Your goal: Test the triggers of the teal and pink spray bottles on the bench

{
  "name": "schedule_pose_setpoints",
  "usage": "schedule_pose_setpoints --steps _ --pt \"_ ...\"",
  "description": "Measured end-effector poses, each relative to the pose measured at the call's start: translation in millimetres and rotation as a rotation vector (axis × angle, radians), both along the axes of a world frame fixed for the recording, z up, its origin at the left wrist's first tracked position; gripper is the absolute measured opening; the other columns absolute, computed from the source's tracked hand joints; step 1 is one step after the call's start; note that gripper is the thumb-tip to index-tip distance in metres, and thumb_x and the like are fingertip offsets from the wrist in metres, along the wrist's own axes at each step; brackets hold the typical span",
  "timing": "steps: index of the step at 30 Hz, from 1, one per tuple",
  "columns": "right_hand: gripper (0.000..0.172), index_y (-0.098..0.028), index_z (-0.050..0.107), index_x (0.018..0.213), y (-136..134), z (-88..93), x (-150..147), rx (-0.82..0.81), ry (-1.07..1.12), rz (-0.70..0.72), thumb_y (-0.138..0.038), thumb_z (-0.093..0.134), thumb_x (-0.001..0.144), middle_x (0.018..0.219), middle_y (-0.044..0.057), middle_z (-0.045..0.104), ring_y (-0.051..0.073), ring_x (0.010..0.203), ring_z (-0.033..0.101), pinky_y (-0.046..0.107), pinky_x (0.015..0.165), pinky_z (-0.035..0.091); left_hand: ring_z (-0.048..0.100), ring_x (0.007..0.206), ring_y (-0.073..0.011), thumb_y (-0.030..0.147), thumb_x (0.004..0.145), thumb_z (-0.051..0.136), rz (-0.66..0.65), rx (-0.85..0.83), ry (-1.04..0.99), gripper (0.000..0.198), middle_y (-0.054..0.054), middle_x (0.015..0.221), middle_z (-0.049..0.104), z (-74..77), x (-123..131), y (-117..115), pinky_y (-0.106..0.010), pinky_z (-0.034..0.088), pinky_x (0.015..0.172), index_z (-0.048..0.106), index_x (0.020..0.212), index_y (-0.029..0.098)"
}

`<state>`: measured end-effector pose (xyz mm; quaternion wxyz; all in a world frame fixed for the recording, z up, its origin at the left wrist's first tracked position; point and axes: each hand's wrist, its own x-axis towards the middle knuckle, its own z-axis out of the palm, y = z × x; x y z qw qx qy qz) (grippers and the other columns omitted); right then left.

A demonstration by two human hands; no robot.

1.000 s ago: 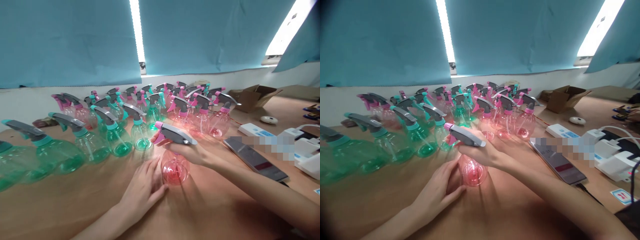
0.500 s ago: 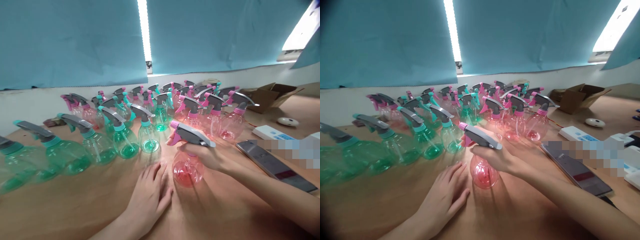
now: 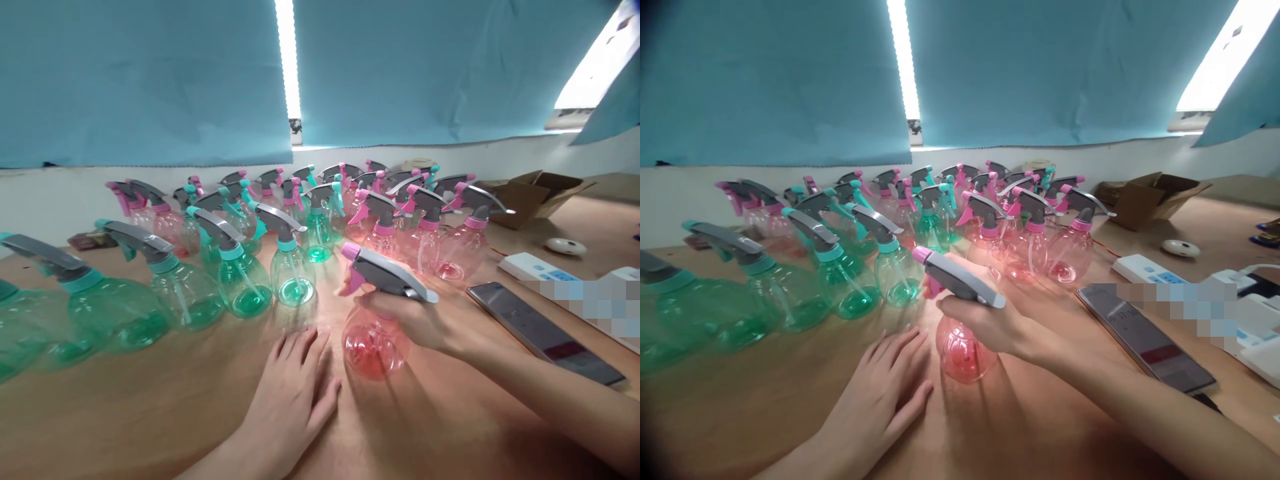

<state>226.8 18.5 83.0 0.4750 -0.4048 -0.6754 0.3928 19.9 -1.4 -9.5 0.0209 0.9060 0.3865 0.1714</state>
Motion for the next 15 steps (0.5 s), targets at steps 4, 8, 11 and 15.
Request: schedule_pose_setpoints --steps 4,8,11,15 --pt "0.018 -0.025 0.059 0.089 7.4 -12.6 0.3 0.018 0.039 -0.026 -0.017 0.053 0.074 0.075 -0.002 0.059 0.014 0.067 0.053 0.028 0.059 0.043 0.052 0.118 -0.0338 0.03 0.09 0.051 -0.008 -0.013 0.001 0.042 -0.014 0.127 0.058 1.7 0.0 0.2 -0.055 0.039 0.1 0.049 0.13 0.017" --pt "0.024 -0.026 0.059 0.099 11.6 -14.9 -1.0 0.036 0.013 -0.02 -0.021 0.059 0.076 0.092 0.002 0.065 0.016 0.074 0.058 0.032 0.065 0.049 0.051 0.119 -0.0332 0.03 0.09 0.051 -0.018 -0.033 -0.02 0.042 -0.014 0.129 0.057 1.5 0.2 1.0 -0.053 0.041 0.1 0.049 0.131 0.017" --pt "0.035 -0.027 0.058 0.108 14.9 -18.0 1.2 0.08 0.006 0.046 -0.016 0.06 0.074 0.112 0.003 0.064 0.015 0.082 0.061 0.033 0.076 0.052 0.05 0.12 -0.0333 0.03 0.091 0.051 -0.017 -0.051 -0.025 0.041 -0.013 0.13 0.056 0.5 0.2 1.8 -0.053 0.041 0.1 0.051 0.13 0.018" --pt "0.047 -0.028 0.057 0.117 16.4 -19.8 6.9 0.027 -0.105 0.072 -0.011 0.059 0.073 0.111 0.003 0.065 0.014 0.078 0.061 0.028 0.064 0.051 0.049 0.121 -0.034 0.03 0.091 0.051 -0.014 -0.063 -0.016 0.041 -0.014 0.13 0.055 1.0 0.1 1.6 -0.054 0.04 0.101 0.051 0.13 0.016"
